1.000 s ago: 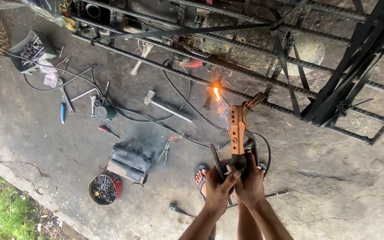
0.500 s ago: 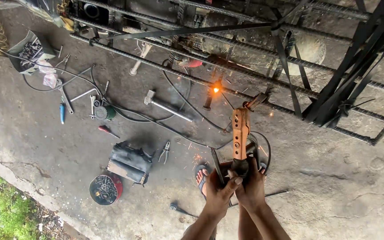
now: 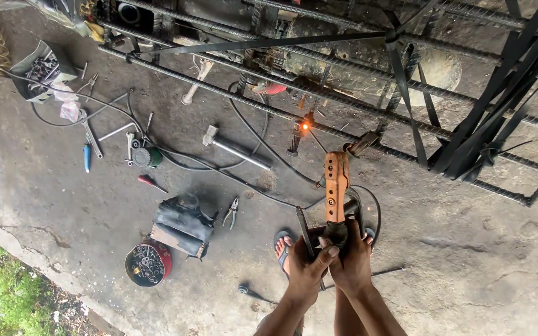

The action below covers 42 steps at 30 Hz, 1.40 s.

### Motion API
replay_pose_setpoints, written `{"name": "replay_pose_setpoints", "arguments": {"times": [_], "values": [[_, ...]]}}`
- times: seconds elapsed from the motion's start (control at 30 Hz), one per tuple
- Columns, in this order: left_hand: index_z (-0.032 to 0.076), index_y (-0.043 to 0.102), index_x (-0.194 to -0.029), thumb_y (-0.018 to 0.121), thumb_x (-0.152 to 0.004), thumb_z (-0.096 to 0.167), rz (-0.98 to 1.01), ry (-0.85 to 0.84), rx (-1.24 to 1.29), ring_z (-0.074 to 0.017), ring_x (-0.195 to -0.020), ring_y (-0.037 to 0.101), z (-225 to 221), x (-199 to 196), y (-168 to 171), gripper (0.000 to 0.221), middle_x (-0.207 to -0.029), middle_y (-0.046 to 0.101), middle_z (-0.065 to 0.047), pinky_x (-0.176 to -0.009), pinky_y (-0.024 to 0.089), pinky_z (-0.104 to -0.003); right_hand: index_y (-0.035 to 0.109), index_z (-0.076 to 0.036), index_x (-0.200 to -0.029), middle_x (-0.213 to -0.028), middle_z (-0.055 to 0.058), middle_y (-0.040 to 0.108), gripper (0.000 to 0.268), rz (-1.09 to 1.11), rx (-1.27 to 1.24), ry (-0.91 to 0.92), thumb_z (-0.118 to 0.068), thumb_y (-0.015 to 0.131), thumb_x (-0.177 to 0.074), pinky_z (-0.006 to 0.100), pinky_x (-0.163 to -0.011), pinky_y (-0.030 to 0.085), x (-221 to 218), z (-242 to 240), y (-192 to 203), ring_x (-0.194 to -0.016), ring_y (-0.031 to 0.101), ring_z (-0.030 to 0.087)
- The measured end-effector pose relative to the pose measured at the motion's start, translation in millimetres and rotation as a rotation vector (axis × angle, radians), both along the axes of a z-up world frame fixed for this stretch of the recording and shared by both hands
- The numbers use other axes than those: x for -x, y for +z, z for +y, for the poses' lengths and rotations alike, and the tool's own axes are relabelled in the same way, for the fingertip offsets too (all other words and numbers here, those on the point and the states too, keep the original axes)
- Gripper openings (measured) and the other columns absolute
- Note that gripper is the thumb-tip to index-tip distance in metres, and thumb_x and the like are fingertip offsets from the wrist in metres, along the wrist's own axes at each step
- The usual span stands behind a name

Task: Welding a custom metal rebar rack onto the back of a motorcycle.

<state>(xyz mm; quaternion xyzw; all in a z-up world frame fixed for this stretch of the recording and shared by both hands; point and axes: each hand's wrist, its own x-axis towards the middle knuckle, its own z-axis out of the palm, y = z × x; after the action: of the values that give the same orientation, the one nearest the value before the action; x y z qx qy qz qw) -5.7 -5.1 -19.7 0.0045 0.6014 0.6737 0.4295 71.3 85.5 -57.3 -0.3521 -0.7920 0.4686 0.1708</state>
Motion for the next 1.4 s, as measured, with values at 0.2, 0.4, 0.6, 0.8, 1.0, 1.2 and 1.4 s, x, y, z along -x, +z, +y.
{"name": "replay_pose_setpoints", "arguments": {"times": [0.2,0.4,0.6,0.8,1.0,1.2,1.4], "values": [[-0.001,0.068,-0.111,0.080,-0.087,0.030,-0.013,-0.010,0.067,-0.0030,-0.068,0.051,3.4,5.3,12.3,0.041,-0.079,0.061,0.003,-0.058,0.039,-0.020,0.063,-0.005,-0.106,-0.089,0.012,0.070,0.040,-0.034,0.086,-0.034,-0.043,0.063,-0.093,0.048,-0.068,0.055,-0.9,-0.1,-5.1,-0.076,0.074,0.035],[-0.001,0.067,-0.108,0.080,-0.088,0.034,0.005,-0.040,0.097,-0.0041,-0.069,0.053,1.1,5.1,6.8,0.042,-0.081,0.063,0.002,-0.059,0.041,-0.020,0.064,-0.004,-0.112,-0.097,0.015,0.072,0.041,0.011,-0.010,0.022,-0.039,0.065,-0.093,0.049,-0.074,0.054,-5.3,-1.1,-16.3,-0.081,0.073,0.036],[-0.001,0.066,-0.111,0.078,-0.088,0.034,0.025,-0.039,0.083,-0.0043,-0.079,0.059,2.6,8.1,9.3,0.043,-0.087,0.065,0.003,-0.069,0.050,-0.020,0.063,-0.005,-0.110,-0.089,0.010,0.074,0.042,-0.012,0.218,-0.057,-0.041,0.069,-0.089,0.043,-0.070,0.059,-3.9,-5.5,-19.4,-0.075,0.076,0.030],[0.001,0.064,-0.117,0.080,-0.087,0.028,-0.051,0.036,-0.014,-0.0046,-0.080,0.059,3.4,4.1,0.3,0.044,-0.087,0.064,0.003,-0.071,0.047,-0.020,0.068,-0.008,-0.110,-0.095,0.012,0.069,0.030,0.040,0.016,0.024,-0.034,0.068,-0.094,0.041,-0.068,0.055,1.4,-3.2,-14.4,-0.080,0.074,0.028],[-0.005,0.067,-0.115,0.080,-0.088,0.027,-0.078,-0.019,0.174,-0.0103,-0.064,0.048,-5.4,1.7,-4.0,0.044,-0.078,0.061,-0.002,-0.056,0.037,-0.025,0.059,0.003,-0.125,-0.095,0.012,0.071,0.054,-0.050,-0.153,0.050,-0.041,0.062,-0.094,0.052,-0.078,0.048,-4.2,-3.1,-21.9,-0.082,0.069,0.034],[-0.005,0.060,-0.127,0.081,-0.085,0.031,0.066,-0.114,-0.051,-0.0135,-0.107,0.067,0.4,5.3,15.3,0.059,-0.116,0.072,-0.006,-0.098,0.052,-0.027,0.056,-0.004,-0.120,-0.089,0.009,0.066,0.065,0.150,0.026,-0.113,-0.063,0.056,-0.095,0.037,-0.069,0.054,-22.2,-18.5,-25.9,-0.079,0.069,0.024],[-0.007,0.060,-0.131,0.068,-0.098,0.042,-0.049,-0.140,-0.180,-0.0136,-0.110,0.067,-11.7,-0.7,24.4,0.059,-0.118,0.073,-0.009,-0.099,0.052,-0.026,0.031,0.011,-0.148,-0.077,0.005,0.064,0.085,0.451,0.478,-0.362,-0.036,0.072,-0.090,0.026,-0.055,0.049,-62.3,-56.4,-25.4,-0.062,0.059,0.013]]}}
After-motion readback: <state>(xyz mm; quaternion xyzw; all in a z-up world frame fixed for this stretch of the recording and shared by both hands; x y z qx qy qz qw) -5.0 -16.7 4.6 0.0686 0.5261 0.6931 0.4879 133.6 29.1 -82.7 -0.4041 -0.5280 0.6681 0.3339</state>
